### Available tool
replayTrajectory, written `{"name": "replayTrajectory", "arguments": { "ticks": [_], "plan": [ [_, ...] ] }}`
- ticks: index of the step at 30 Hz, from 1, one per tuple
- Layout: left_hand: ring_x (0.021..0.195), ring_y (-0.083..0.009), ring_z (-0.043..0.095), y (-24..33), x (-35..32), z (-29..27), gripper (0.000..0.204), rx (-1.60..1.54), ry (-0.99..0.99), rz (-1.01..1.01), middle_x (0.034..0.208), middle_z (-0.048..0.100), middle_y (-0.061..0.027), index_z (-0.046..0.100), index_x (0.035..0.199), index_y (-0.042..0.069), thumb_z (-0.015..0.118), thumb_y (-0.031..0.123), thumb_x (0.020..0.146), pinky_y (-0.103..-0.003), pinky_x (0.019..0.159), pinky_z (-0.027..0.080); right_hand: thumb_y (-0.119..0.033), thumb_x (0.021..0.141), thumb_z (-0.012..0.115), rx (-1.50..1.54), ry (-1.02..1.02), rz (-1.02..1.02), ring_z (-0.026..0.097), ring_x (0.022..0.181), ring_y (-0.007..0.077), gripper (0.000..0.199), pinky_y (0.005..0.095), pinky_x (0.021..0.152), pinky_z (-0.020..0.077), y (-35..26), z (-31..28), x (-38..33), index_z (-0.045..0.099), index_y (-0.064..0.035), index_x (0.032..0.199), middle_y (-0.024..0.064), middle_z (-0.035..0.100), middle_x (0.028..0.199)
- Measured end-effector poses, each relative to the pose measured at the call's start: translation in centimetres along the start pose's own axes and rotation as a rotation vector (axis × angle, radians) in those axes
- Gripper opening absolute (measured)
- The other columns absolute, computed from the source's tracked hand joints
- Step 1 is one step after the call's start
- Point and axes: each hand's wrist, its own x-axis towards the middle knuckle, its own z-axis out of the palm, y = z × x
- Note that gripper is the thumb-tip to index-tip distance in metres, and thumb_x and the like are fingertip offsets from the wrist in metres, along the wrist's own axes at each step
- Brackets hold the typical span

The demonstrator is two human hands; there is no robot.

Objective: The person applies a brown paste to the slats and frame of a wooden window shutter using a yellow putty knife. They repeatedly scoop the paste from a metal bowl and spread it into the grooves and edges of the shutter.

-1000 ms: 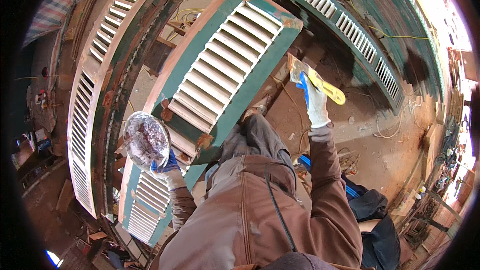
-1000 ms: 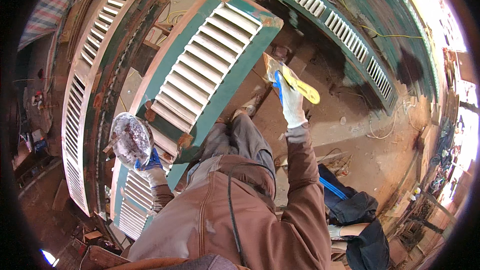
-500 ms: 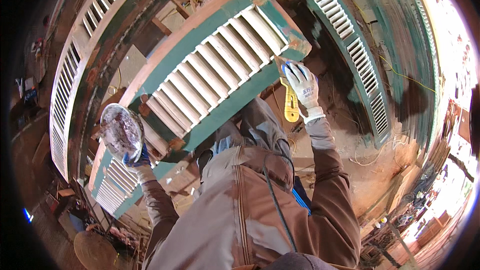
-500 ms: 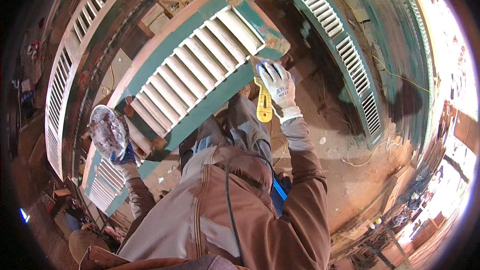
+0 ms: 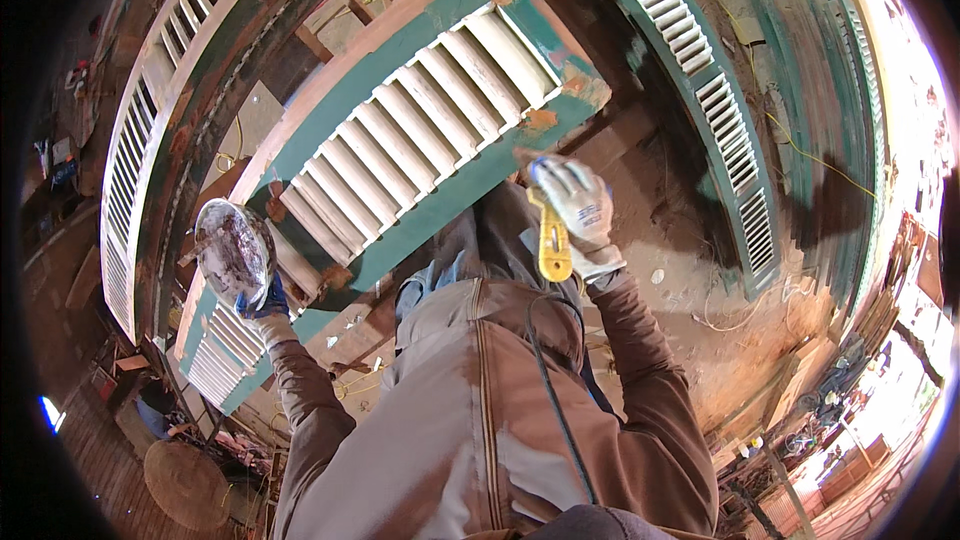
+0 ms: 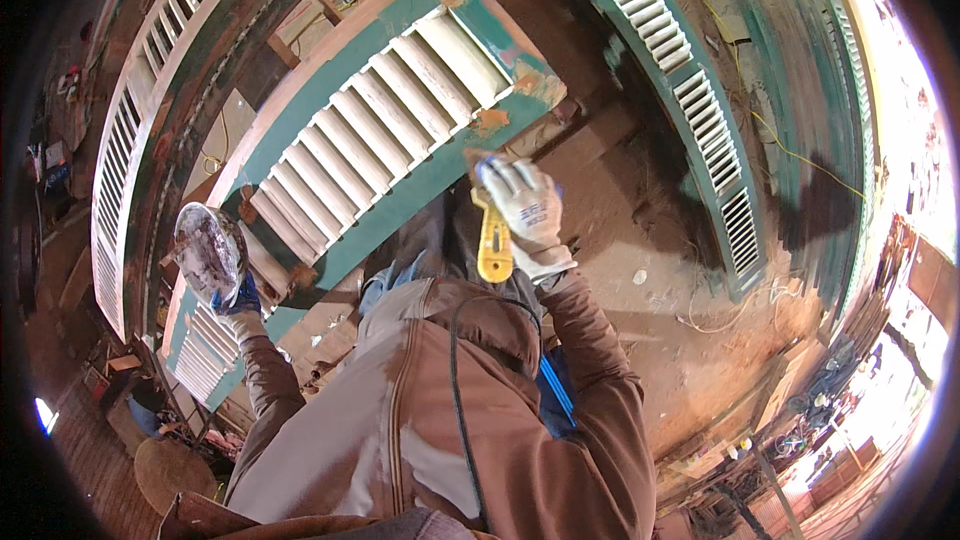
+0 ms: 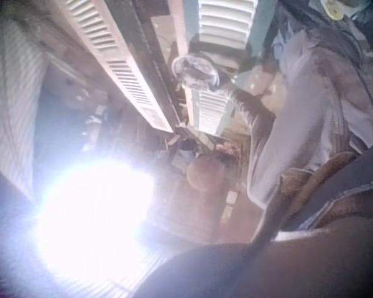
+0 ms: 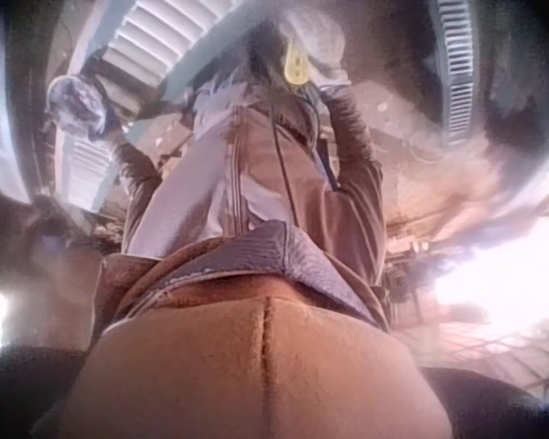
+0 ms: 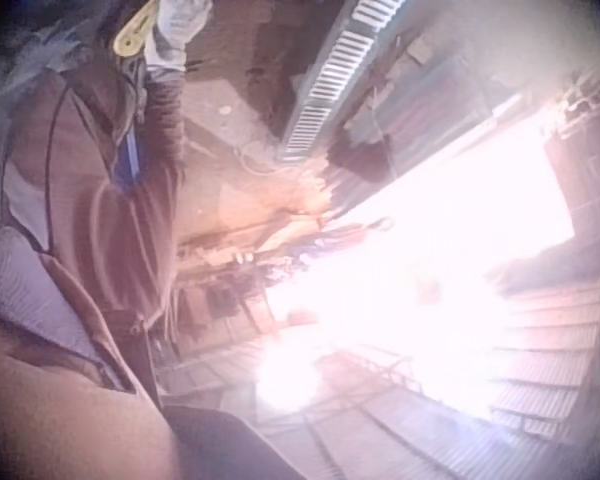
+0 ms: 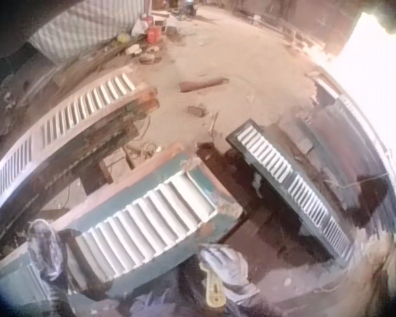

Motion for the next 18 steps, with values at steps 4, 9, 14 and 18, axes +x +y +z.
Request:
{"name": "replayTrajectory", "arguments": {
  "ticks": [4,9,14,18],
  "plan": [
    [0.124,-0.0421,0.055,-0.1,-0.2,-0.7,0.070,0.003,0.005,-0.003,0.140,0.053,-0.0192,0.046,0.143,0.005,0.060,0.033,0.081,-0.061,0.101,0.049,-0.027,0.078,0.075,-0.095,0.092,0.186,0.064,0.101,0.0220,0.041,0.0348,0.083,0.0546,2.8,-0.7,2.3,0.069,-0.0159,0.117,0.0004,0.069,0.114],
    [0.125,-0.0417,0.054,-0.5,-0.2,-1.6,0.070,0.008,0.022,-0.003,0.140,0.053,-0.0191,0.045,0.144,0.005,0.059,0.034,0.081,-0.061,0.101,0.049,-0.024,0.085,0.065,-0.183,-0.115,-0.009,0.059,0.110,0.0188,0.036,0.0376,0.083,0.0534,0.6,1.8,0.0,0.066,-0.0205,0.121,-0.0020,0.064,0.126],
    [0.125,-0.0412,0.054,-0.9,0.0,-2.1,0.071,0.006,0.029,-0.008,0.141,0.053,-0.0191,0.045,0.144,0.005,0.059,0.034,0.081,-0.061,0.102,0.048,-0.021,0.080,0.070,-0.006,-0.060,0.037,0.061,0.107,0.0195,0.043,0.0344,0.085,0.0549,-1.2,0.8,0.4,0.068,-0.0214,0.122,-0.0033,0.067,0.122],
    [0.125,-0.0409,0.054,-0.9,0.4,-1.9,0.071,0.003,0.020,-0.009,0.141,0.052,-0.0190,0.044,0.145,0.006,0.059,0.034,0.081,-0.060,0.102,0.048,-0.020,0.078,0.072,-0.096,0.038,0.131,0.062,0.105,0.0215,0.045,0.0327,0.088,0.0553,1.6,1.0,2.9,0.069,-0.0202,0.123,-0.0040,0.068,0.120]
  ]
}}
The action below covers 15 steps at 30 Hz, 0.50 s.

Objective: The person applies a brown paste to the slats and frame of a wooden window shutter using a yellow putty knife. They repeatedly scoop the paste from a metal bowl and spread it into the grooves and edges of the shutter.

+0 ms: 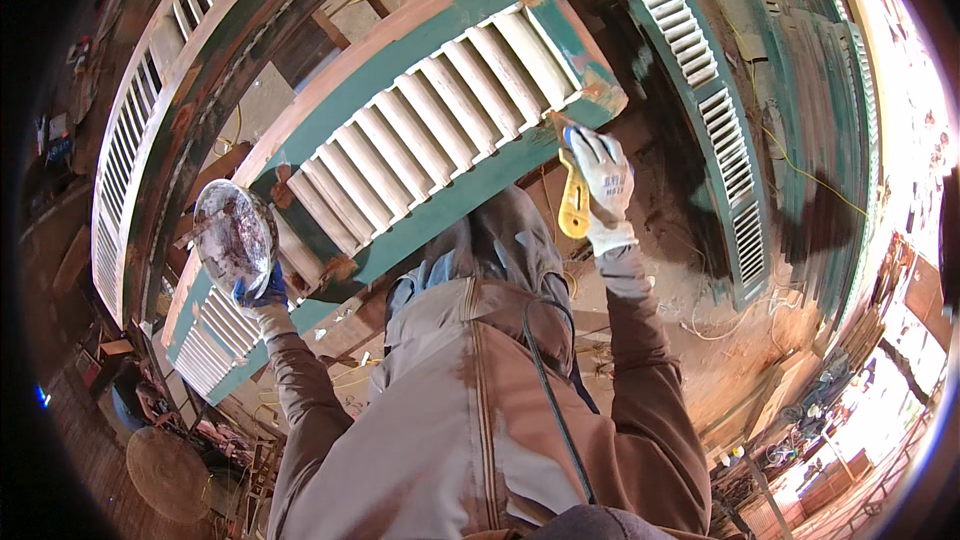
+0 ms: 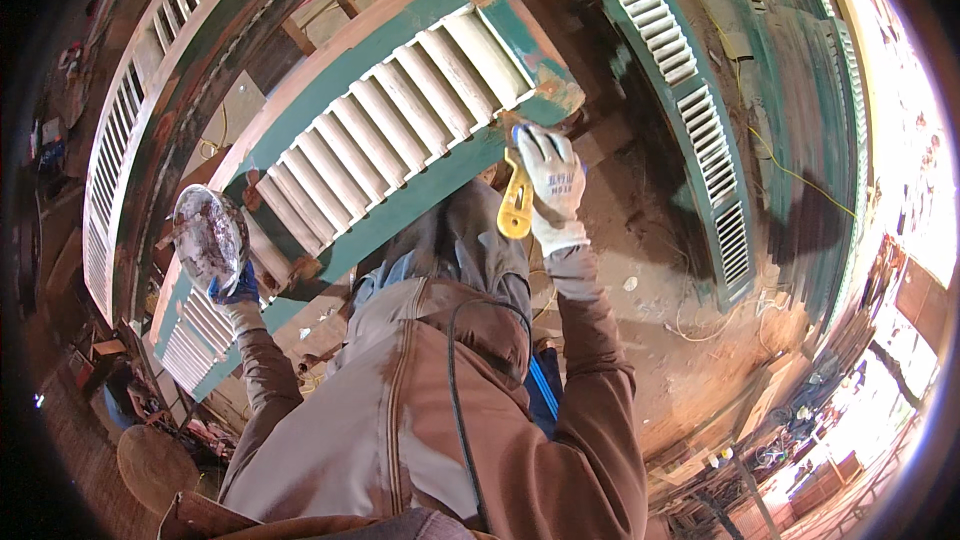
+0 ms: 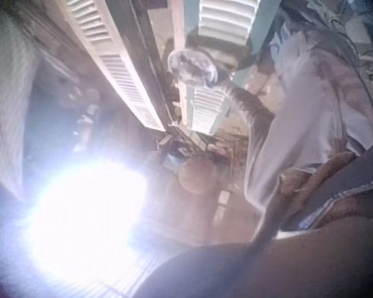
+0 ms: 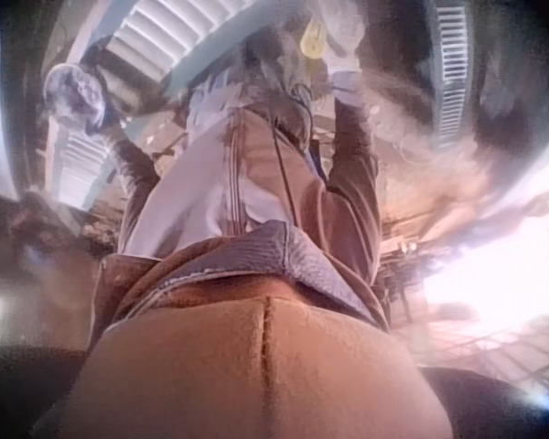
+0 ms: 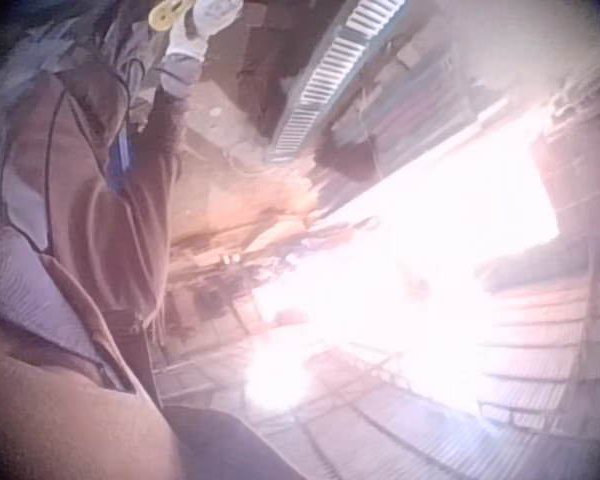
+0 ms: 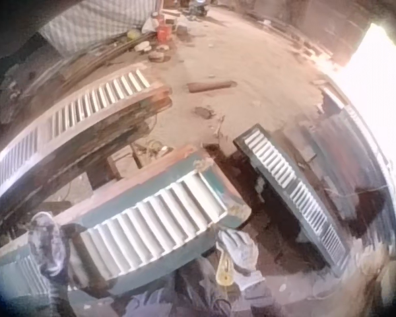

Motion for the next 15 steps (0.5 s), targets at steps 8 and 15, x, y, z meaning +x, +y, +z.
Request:
{"name": "replayTrajectory", "arguments": {
  "ticks": [8,15],
  "plan": [
    [0.126,-0.0402,0.054,0.3,-0.2,-0.5,0.072,0.013,0.008,-0.007,0.142,0.052,-0.0190,0.043,0.146,0.006,0.059,0.035,0.082,-0.060,0.103,0.047,-0.021,0.085,0.060,-0.161,-0.174,-0.143,0.057,0.112,0.0168,0.039,0.0374,0.082,0.0511,-2.0,1.1,-3.2,0.066,-0.0244,0.123,-0.0087,0.062,0.127],
    [0.126,-0.0396,0.054,0.2,-0.2,-1.5,0.073,0.010,-0.015,-0.026,0.143,0.051,-0.0189,0.042,0.147,0.006,0.059,0.035,0.082,-0.059,0.104,0.047,-0.031,0.073,0.078,-0.063,-0.005,-0.126,0.062,0.107,0.0180,0.048,0.0354,0.080,0.0541,-1.5,-0.1,-3.4,0.069,-0.0289,0.120,-0.0085,0.068,0.121]
  ]
}}
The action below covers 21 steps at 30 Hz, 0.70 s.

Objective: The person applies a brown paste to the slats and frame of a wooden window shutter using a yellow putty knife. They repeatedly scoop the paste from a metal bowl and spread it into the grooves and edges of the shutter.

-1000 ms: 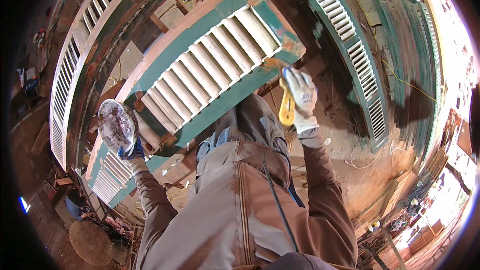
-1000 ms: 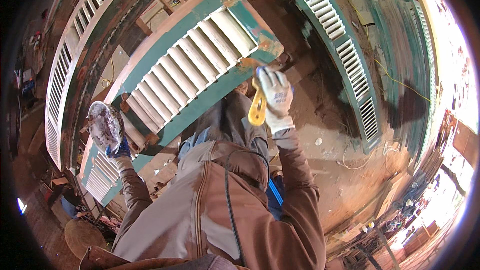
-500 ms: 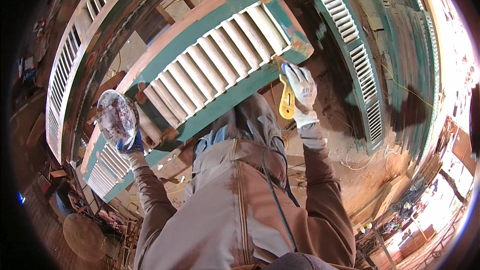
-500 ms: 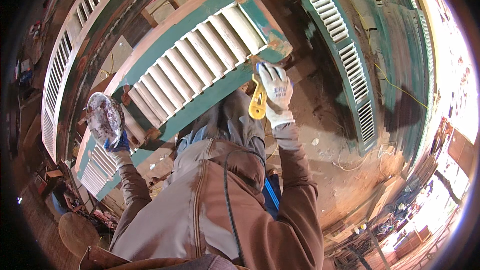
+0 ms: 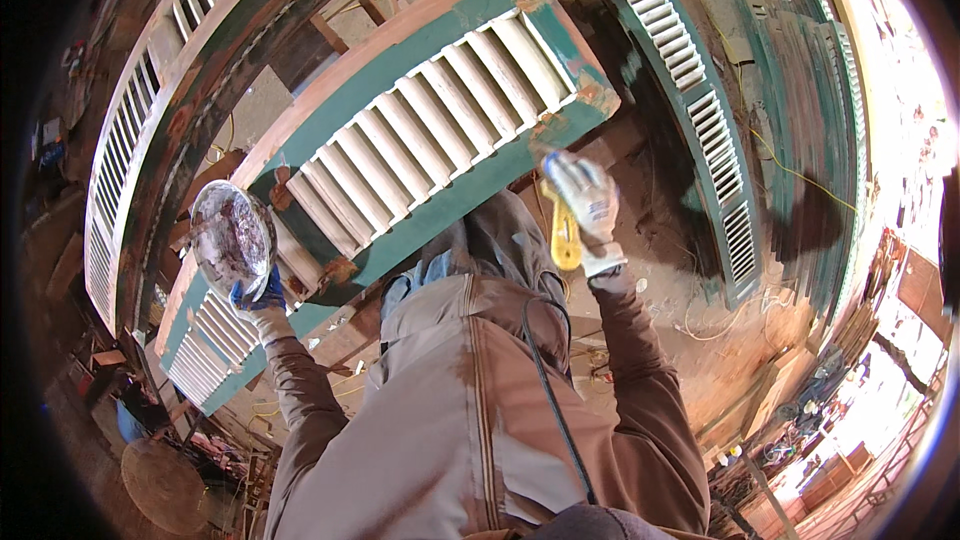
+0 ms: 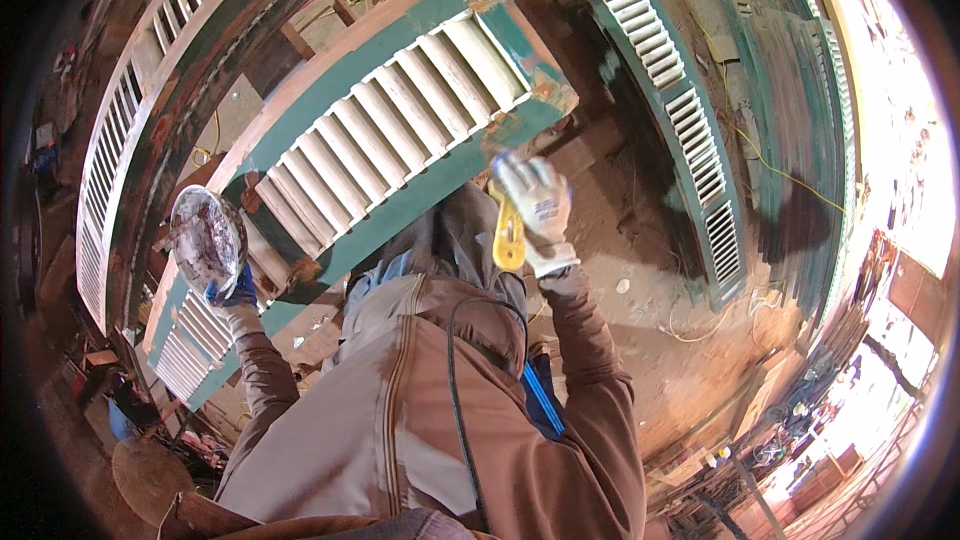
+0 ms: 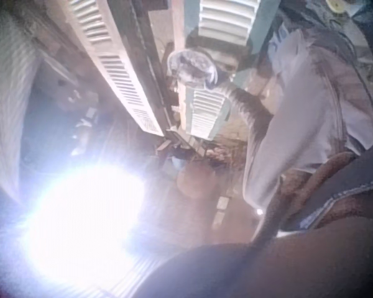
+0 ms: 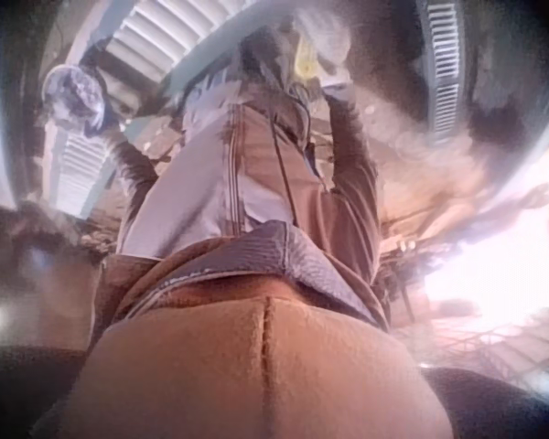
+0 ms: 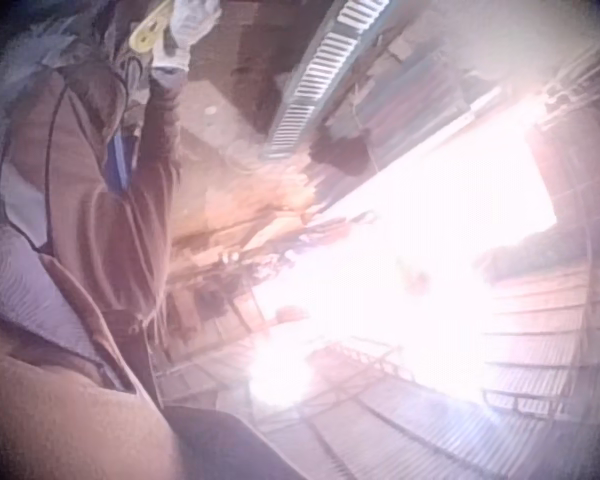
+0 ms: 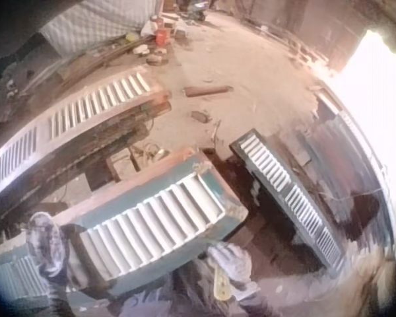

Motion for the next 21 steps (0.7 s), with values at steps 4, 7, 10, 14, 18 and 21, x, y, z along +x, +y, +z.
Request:
{"name": "replayTrajectory", "arguments": {
  "ticks": [4,7,10,14,18,21],
  "plan": [
    [0.121,-0.0441,0.055,-0.3,0.9,-1.7,0.071,0.171,0.020,0.151,0.142,0.048,-0.0215,0.043,0.143,0.004,0.060,0.032,0.081,-0.061,0.098,0.052,-0.023,0.082,0.066,-0.019,-0.052,0.117,0.056,0.114,0.0200,0.044,0.0393,0.087,0.0501,0.9,0.4,2.1,0.064,-0.0240,0.126,-0.0071,0.063,0.125],
    [0.120,-0.0442,0.056,-0.4,0.8,-0.4,0.071,-0.063,0.055,0.007,0.141,0.049,-0.0210,0.042,0.143,0.004,0.062,0.031,0.080,-0.061,0.096,0.053,-0.019,0.085,0.060,-0.100,-0.211,0.048,0.055,0.116,0.0158,0.042,0.0386,0.087,0.0510,-0.6,1.8,0.3,0.064,-0.0253,0.127,-0.0095,0.062,0.129],
    [0.118,-0.0442,0.057,-0.4,0.5,-0.7,0.069,-0.082,0.033,0.016,0.140,0.051,-0.0202,0.043,0.142,0.005,0.064,0.031,0.081,-0.062,0.094,0.054,-0.026,0.084,0.064,-0.037,-0.203,-0.071,0.058,0.110,0.0135,0.040,0.0339,0.084,0.0509,-1.4,0.6,-0.6,0.067,-0.0283,0.124,-0.0125,0.064,0.126],
    [0.112,-0.0448,0.061,-0.6,-0.5,-0.6,0.065,0.014,0.055,0.098,0.135,0.054,-0.0229,0.045,0.138,0.005,0.064,0.031,0.081,-0.063,0.092,0.054,-0.033,0.081,0.069,0.017,0.004,0.084,0.061,0.107,0.0140,0.044,0.0321,0.085,0.0498,0.1,1.8,-0.5,0.066,-0.0314,0.125,-0.0115,0.066,0.125],
    [0.106,-0.0470,0.062,-0.7,-0.9,0.8,0.046,-0.009,0.055,0.092,0.126,0.057,-0.0249,0.054,0.121,0.007,0.065,0.031,0.082,-0.062,0.091,0.055,-0.024,0.085,0.063,-0.213,-0.160,-0.023,0.056,0.117,0.0160,0.043,0.0376,0.090,0.0478,-3.1,1.5,-1.0,0.065,-0.0274,0.128,-0.0097,0.062,0.131],
    [0.111,-0.0462,0.059,-0.6,-0.4,0.9,0.057,-0.102,0.049,0.022,0.132,0.053,-0.0227,0.052,0.126,0.007,0.067,0.031,0.077,-0.061,0.094,0.054,-0.033,0.083,0.068,-0.017,-0.149,-0.007,0.057,0.115,0.0146,0.037,0.0381,0.087,0.0467,-4.3,1.1,-1.9,0.069,-0.0287,0.120,-0.0114,0.065,0.125]
  ]
}}
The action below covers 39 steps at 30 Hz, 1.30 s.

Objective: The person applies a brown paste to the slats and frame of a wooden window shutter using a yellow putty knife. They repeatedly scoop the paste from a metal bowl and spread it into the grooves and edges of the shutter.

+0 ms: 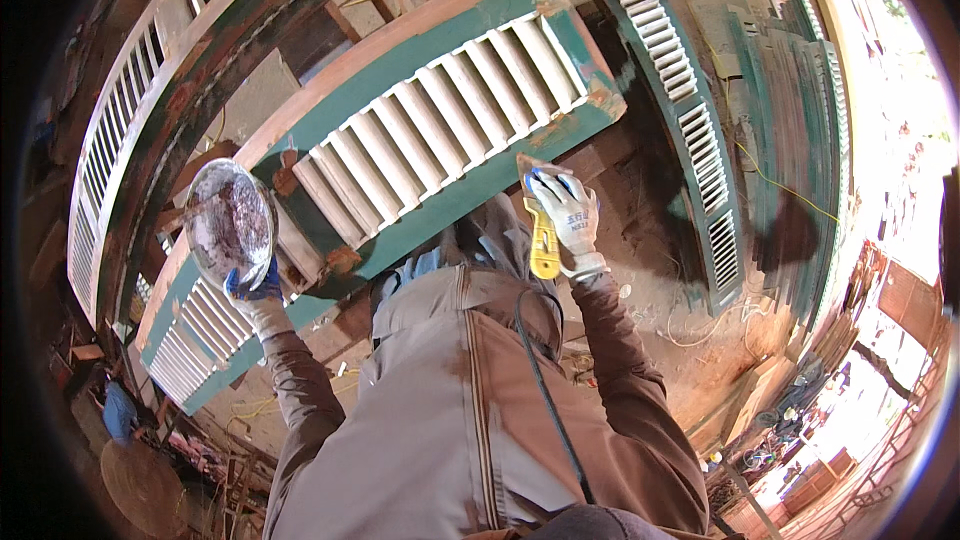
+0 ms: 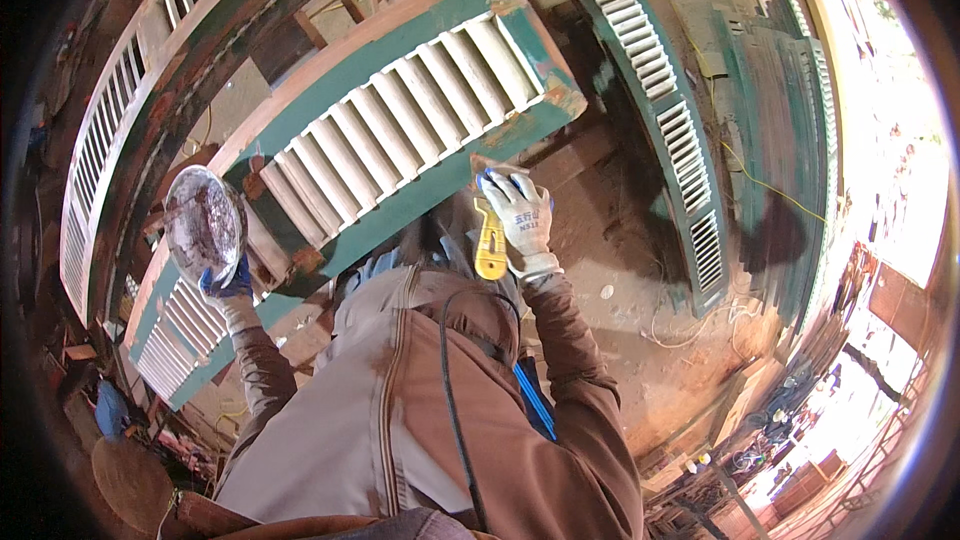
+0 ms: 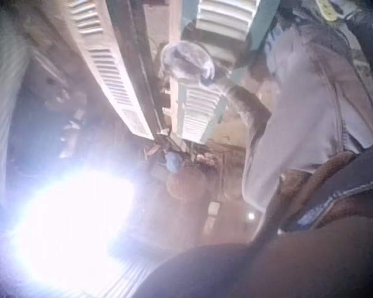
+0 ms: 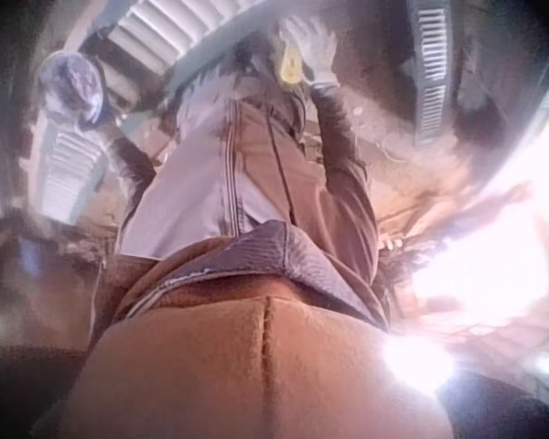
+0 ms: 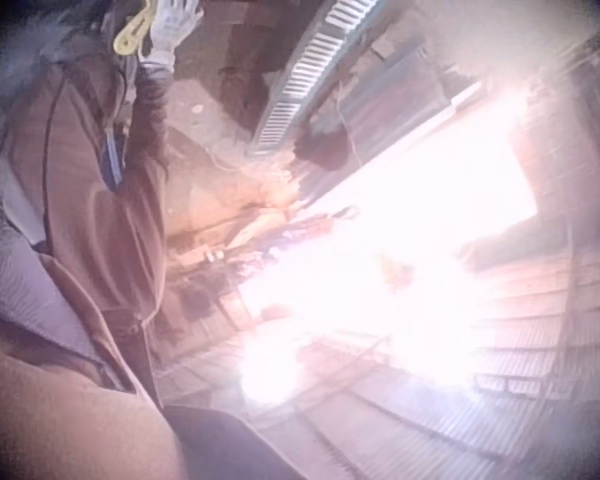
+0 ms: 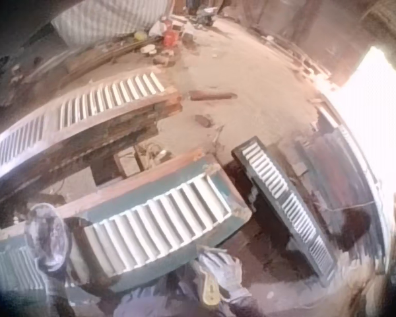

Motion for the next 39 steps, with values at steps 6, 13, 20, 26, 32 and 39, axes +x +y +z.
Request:
{"name": "replayTrajectory", "arguments": {
  "ticks": [6,13,20,26,32,39],
  "plan": [
    [0.117,-0.0466,0.058,0.0,0.3,-1.3,0.061,0.051,-0.023,0.055,0.136,0.053,-0.0245,0.051,0.132,0.005,0.065,0.033,0.079,-0.062,0.094,0.053,-0.021,0.079,0.069,-0.106,0.101,0.105,0.059,0.111,0.0178,0.051,0.0379,0.087,0.0490,5.8,-0.4,2.6,0.065,-0.0252,0.130,-0.0088,0.065,0.127],
    [0.115,-0.0451,0.059,-0.7,-0.9,0.2,0.058,0.012,0.087,0.048,0.133,0.055,-0.0245,0.052,0.131,0.003,0.063,0.033,0.083,-0.060,0.094,0.054,-0.025,0.082,0.064,-0.021,0.006,-0.061,0.058,0.111,0.0155,0.045,0.0372,0.085,0.0470,6.5,0.4,2.2,0.066,-0.0296,0.127,-0.0123,0.064,0.124],
    [0.115,-0.0412,0.060,-0.5,0.5,-0.7,0.069,-0.079,0.091,-0.011,0.134,0.057,-0.0191,0.048,0.139,0.004,0.061,0.039,0.081,-0.058,0.095,0.052,-0.024,0.084,0.065,0.101,-0.045,-0.071,0.060,0.108,0.0167,0.046,0.0377,0.089,0.0488,8.1,-2.5,4.9,0.064,-0.0244,0.130,-0.0064,0.067,0.122],
    [0.118,-0.0418,0.058,-0.7,-1.7,4.1,0.070,-0.052,0.005,-0.007,0.135,0.057,-0.0220,0.048,0.137,-0.003,0.059,0.035,0.080,-0.056,0.099,0.050,-0.012,0.089,0.066,0.582,0.059,-0.024,0.064,0.103,0.0277,0.038,0.0383,0.092,0.0500,8.2,-5.2,6.8,0.066,-0.0103,0.127,0.0080,0.070,0.119],
    [0.116,-0.0455,0.059,-1.3,-3.1,5.4,0.063,-0.115,0.199,0.008,0.132,0.058,-0.0267,0.048,0.135,-0.007,0.051,0.028,0.082,-0.058,0.102,0.049,-0.006,0.100,0.056,0.781,0.036,0.027,0.058,0.125,0.0243,0.039,0.0350,0.105,0.0437,8.5,-4.8,9.8,0.055,0.0007,0.138,0.0140,0.060,0.138],
    [0.113,-0.0400,0.063,-7.4,-13.3,6.7,0.045,-0.333,0.315,0.187,0.118,0.066,-0.0212,0.058,0.115,-0.004,0.054,0.022,0.079,-0.055,0.093,0.055,-0.013,0.104,0.053,0.846,0.040,-0.028,0.057,0.126,0.0251,0.040,0.0355,0.106,0.0430,10.1,-5.8,15.8,0.051,0.0020,0.141,0.0157,0.058,0.140]
  ]
}}
